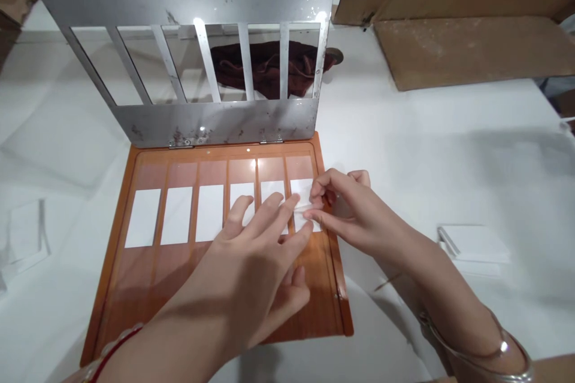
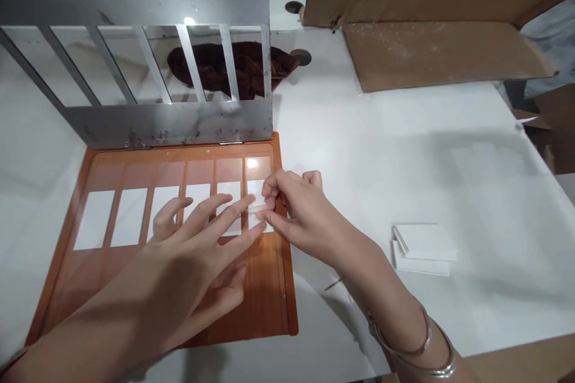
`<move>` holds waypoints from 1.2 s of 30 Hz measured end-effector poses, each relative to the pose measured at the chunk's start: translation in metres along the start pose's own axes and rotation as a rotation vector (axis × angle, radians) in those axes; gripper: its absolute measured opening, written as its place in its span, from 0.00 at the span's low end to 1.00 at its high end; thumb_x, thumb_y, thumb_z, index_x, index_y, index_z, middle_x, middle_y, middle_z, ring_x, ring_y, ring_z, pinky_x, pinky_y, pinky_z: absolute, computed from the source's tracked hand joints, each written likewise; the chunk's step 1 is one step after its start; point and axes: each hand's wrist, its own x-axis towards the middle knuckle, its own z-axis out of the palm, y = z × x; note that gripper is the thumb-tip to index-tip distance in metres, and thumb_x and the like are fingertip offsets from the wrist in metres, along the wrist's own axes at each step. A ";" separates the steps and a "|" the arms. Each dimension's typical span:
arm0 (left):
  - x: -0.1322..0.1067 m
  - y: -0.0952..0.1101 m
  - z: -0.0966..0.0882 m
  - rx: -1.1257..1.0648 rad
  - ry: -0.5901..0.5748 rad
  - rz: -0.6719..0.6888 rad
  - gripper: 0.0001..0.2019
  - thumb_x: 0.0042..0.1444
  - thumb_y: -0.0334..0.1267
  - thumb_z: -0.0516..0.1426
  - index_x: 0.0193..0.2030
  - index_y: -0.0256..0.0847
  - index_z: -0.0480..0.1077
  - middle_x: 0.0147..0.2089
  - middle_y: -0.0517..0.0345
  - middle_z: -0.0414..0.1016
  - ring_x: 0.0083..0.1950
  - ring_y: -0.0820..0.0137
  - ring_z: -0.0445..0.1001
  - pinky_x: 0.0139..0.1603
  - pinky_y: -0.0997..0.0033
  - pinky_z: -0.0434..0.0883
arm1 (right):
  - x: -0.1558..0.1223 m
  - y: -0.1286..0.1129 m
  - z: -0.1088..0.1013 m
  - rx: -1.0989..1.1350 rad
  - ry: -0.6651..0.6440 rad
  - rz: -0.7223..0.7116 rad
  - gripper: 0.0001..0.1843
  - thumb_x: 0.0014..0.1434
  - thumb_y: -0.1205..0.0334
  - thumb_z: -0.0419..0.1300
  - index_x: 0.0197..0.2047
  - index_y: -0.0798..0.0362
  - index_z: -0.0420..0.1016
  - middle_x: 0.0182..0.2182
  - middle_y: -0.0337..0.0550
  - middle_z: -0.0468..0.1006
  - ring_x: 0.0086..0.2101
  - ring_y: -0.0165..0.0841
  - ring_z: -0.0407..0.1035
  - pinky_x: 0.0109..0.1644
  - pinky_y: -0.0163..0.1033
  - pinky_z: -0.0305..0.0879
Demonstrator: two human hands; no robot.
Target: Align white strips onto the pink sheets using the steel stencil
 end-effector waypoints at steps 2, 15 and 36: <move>0.000 -0.001 0.001 -0.027 -0.027 -0.002 0.17 0.60 0.38 0.55 0.54 0.50 0.76 0.66 0.58 0.76 0.65 0.60 0.72 0.74 0.51 0.53 | 0.001 0.001 0.002 -0.017 0.014 -0.009 0.06 0.70 0.61 0.60 0.43 0.46 0.64 0.35 0.36 0.76 0.35 0.35 0.67 0.50 0.48 0.54; 0.000 -0.001 0.003 0.002 0.036 0.040 0.15 0.62 0.48 0.57 0.52 0.52 0.78 0.63 0.53 0.78 0.63 0.56 0.70 0.76 0.47 0.48 | 0.001 0.000 0.003 -0.042 0.032 0.070 0.05 0.68 0.60 0.60 0.41 0.45 0.66 0.34 0.39 0.77 0.37 0.39 0.64 0.49 0.48 0.55; 0.001 -0.006 0.001 0.013 -0.028 0.046 0.18 0.59 0.50 0.60 0.54 0.50 0.79 0.65 0.50 0.77 0.63 0.53 0.69 0.76 0.48 0.39 | -0.001 -0.001 0.004 -0.046 0.054 0.020 0.08 0.69 0.64 0.61 0.42 0.44 0.64 0.34 0.34 0.76 0.37 0.38 0.63 0.48 0.46 0.53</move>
